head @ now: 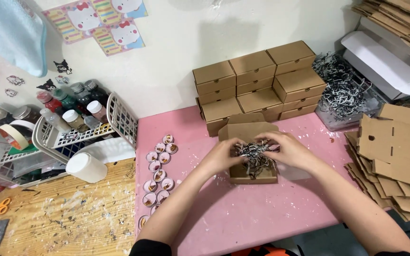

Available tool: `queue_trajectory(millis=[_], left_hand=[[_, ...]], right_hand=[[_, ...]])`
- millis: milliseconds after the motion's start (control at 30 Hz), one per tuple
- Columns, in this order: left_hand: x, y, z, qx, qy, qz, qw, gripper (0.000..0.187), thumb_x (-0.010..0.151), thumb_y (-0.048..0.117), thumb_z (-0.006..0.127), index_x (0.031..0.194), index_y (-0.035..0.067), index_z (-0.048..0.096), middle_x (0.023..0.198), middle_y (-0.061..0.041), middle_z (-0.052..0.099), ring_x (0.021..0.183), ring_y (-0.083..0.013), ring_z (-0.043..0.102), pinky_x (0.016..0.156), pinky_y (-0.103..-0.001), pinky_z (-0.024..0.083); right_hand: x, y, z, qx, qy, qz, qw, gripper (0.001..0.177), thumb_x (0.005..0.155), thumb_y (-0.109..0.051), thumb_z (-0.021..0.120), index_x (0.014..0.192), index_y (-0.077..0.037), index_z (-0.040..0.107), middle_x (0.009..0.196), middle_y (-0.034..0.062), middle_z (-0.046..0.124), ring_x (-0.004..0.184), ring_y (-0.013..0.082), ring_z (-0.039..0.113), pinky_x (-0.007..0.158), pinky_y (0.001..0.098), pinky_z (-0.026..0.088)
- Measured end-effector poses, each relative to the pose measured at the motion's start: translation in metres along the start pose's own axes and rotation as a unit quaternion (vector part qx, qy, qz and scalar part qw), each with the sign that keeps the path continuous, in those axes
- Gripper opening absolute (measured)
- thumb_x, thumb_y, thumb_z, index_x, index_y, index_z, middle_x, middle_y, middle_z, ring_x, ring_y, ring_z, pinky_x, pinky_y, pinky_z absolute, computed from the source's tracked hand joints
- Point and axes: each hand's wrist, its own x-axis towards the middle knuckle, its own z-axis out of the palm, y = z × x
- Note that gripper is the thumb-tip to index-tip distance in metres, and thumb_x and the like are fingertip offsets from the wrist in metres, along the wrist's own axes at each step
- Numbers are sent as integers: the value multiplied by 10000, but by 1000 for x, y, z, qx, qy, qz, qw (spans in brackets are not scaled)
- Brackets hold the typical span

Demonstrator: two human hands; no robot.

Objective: Folding cardboard boxes and filling them with packing material and small items.

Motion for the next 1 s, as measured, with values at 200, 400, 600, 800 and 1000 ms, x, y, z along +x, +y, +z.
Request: queue_trajectory(millis=[200, 400, 600, 800, 1000], left_hand=[[-4, -10, 5, -154, -53, -43, 986, 306, 890, 141, 715, 1174, 42, 660, 1013, -139, 769, 894, -255, 742, 795, -382, 604], [-18, 20, -14, 219, 10, -60, 974, 340, 837, 319, 796, 1149, 193, 749, 1055, -44, 779, 900, -217, 724, 778, -384, 577], [-18, 7, 4, 271, 24, -41, 961, 407, 870, 397, 765, 1223, 200, 714, 1112, -57, 751, 1001, -237, 706, 825, -425, 596], [-40, 34, 36, 320, -57, 83, 942, 625, 845, 481, 746, 1258, 19, 662, 1274, -194, 607, 1247, -354, 525, 1059, -566, 367], [-38, 3, 55, 394, -129, 104, 904, 349, 932, 436, 669, 1021, 115, 775, 1266, -102, 637, 1311, -310, 525, 1192, -704, 184]], right_hand=[[3, -12, 12, 106, -83, 165, 977, 482, 823, -146, 765, 1290, -166, 647, 1120, 50, 777, 797, 343, 753, 712, 485, 610], [2, -19, 12, -142, -73, 26, 987, 491, 795, -251, 814, 1248, -131, 668, 1209, 62, 700, 1055, 260, 700, 930, 402, 586], [6, 18, 46, -220, -3, -170, 961, 348, 761, -227, 810, 1081, -105, 755, 1253, 104, 689, 1207, 313, 584, 1036, 533, 426], [-3, 7, 12, -226, -162, -65, 958, 264, 789, -97, 754, 1041, -167, 794, 1164, 11, 713, 1174, 218, 602, 1079, 474, 420], [-19, 33, -28, -191, -40, 161, 967, 552, 811, -349, 772, 1321, -189, 639, 1382, 28, 638, 1300, 222, 581, 1130, 407, 476]])
